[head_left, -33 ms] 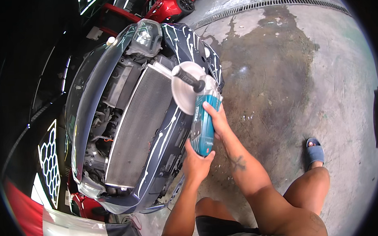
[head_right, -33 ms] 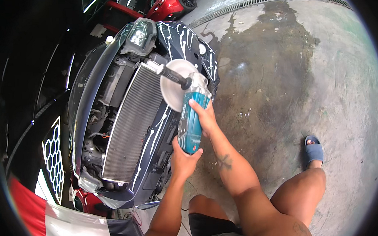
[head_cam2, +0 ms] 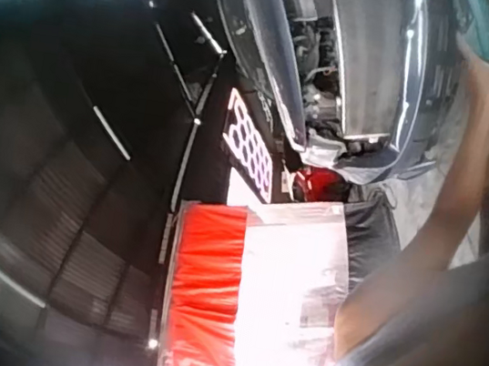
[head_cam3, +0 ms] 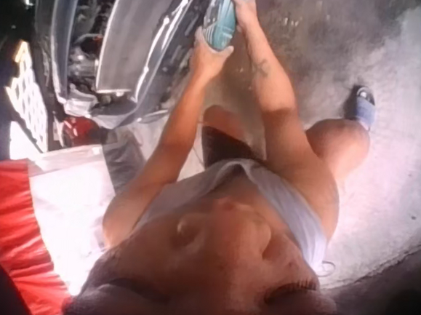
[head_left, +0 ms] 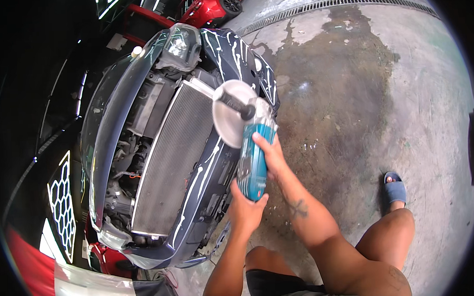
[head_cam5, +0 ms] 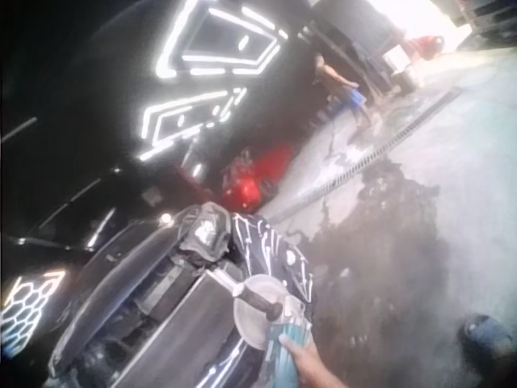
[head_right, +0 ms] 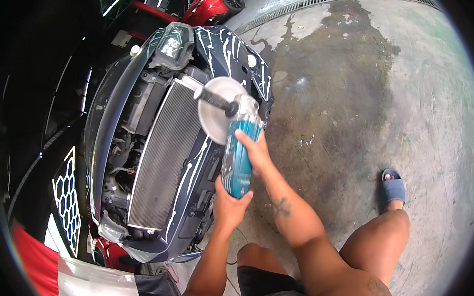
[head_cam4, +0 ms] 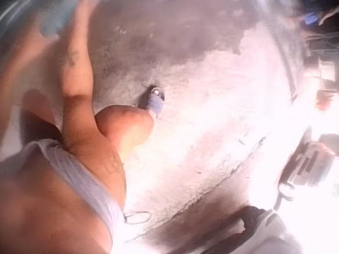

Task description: The person uses a handheld angle grinder with a polishing pad to grind and smooth the front bumper of a dark-colored car. The person moves the tool across the bumper surface, focusing on the lower edge and areas around the grille and headlights.

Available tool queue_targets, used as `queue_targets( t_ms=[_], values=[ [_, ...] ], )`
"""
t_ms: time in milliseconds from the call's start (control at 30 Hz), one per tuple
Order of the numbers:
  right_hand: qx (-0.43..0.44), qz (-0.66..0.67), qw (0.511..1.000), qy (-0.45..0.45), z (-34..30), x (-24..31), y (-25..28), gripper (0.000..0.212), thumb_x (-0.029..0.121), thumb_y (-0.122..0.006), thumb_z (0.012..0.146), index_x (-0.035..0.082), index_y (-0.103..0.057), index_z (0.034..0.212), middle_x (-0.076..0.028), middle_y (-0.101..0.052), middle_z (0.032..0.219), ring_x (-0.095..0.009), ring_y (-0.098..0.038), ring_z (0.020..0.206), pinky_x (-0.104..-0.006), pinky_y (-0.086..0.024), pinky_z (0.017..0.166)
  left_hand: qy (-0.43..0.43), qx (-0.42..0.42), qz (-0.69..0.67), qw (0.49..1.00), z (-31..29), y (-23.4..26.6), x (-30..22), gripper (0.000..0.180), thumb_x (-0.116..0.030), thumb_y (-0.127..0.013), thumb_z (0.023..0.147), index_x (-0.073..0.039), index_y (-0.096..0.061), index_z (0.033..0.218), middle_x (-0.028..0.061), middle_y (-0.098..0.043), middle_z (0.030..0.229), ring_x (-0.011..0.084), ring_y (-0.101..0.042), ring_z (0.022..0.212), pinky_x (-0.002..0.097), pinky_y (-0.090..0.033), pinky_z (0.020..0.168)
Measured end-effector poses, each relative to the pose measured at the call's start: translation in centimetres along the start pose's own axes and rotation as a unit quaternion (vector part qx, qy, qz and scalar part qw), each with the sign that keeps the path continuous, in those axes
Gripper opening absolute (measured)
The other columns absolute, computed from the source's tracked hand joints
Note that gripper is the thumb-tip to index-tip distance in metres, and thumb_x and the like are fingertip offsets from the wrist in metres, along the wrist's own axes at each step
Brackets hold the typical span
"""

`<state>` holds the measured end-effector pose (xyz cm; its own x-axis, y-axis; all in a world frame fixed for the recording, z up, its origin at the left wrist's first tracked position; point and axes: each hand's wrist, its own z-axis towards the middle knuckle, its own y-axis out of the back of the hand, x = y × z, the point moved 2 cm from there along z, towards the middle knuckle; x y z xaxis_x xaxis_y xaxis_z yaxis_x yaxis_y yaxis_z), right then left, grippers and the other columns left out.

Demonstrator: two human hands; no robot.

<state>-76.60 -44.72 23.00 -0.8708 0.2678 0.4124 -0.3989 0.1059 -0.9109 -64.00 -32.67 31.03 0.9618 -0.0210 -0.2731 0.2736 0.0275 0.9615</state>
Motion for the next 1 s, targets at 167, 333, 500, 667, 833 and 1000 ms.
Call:
queue_targets(
  t_ms=[167,333,500,667,833,1000],
  values=[
    [0.018,-0.018,1.000,0.004,-9.1,-7.1,-0.6,0.085,0.028,-0.084,0.090,0.008,-0.034,0.156,-0.011,-0.060,0.134,-0.023,-0.061,0.119,-0.0427,-0.053,0.104,0.037,-0.034,-0.017,0.999,-8.7,-0.7,7.9,0.108,-0.027,-0.090,0.080,0.002,-0.022,0.159,0.0343,-0.066,0.127,0.0495,-0.068,0.116,0.0530,-0.052,0.100],
    [0.025,-0.013,0.999,-0.023,-8.2,-5.5,0.0,0.085,0.031,-0.084,0.090,0.008,-0.036,0.156,-0.011,-0.060,0.134,-0.022,-0.060,0.121,-0.0415,-0.051,0.106,0.072,-0.023,-0.029,0.997,-7.8,-1.4,6.0,0.110,-0.026,-0.092,0.079,0.002,-0.022,0.159,0.0344,-0.064,0.132,0.0484,-0.066,0.121,0.0524,-0.050,0.104],
    [0.018,-0.040,0.999,-0.020,0.2,0.6,-0.8,0.079,0.037,-0.084,0.090,0.007,-0.042,0.151,-0.011,-0.063,0.125,-0.022,-0.065,0.109,-0.0418,-0.057,0.095,0.019,-0.026,-0.050,0.998,-0.1,-2.4,1.2,0.110,-0.043,-0.086,0.084,-0.002,-0.020,0.162,0.0335,-0.068,0.128,0.0512,-0.066,0.119,0.0542,-0.051,0.102],
    [0.031,-0.074,0.997,0.016,0.5,1.3,-1.5,0.077,0.035,-0.084,0.090,0.005,-0.043,0.148,-0.011,-0.064,0.123,-0.021,-0.066,0.105,-0.0407,-0.059,0.091,0.020,-0.024,-0.067,0.997,0.4,-1.4,0.4,0.107,-0.041,-0.086,0.083,-0.004,-0.022,0.161,0.0346,-0.068,0.125,0.0497,-0.067,0.118,0.0545,-0.052,0.101],
    [0.034,-0.058,0.998,0.022,-10.3,-7.3,-3.5,0.092,0.028,-0.086,0.088,0.007,-0.030,0.157,-0.011,-0.057,0.135,-0.022,-0.058,0.122,-0.0424,-0.050,0.107,0.100,-0.051,-0.030,0.993,-7.3,0.0,10.7,0.103,-0.024,-0.088,0.076,-0.004,-0.028,0.157,0.0314,-0.066,0.132,0.0487,-0.066,0.122,0.0532,-0.052,0.103],
    [0.116,-0.102,0.987,-0.051,-21.6,-13.4,-4.6,0.108,0.029,-0.089,0.089,0.003,-0.014,0.162,-0.015,-0.048,0.150,-0.025,-0.047,0.140,-0.0437,-0.040,0.118,0.117,-0.061,-0.017,0.991,-16.0,2.5,21.3,0.104,-0.015,-0.085,0.070,-0.003,-0.028,0.156,0.0279,-0.069,0.124,0.0453,-0.070,0.115,0.0500,-0.055,0.098]
  ],
)
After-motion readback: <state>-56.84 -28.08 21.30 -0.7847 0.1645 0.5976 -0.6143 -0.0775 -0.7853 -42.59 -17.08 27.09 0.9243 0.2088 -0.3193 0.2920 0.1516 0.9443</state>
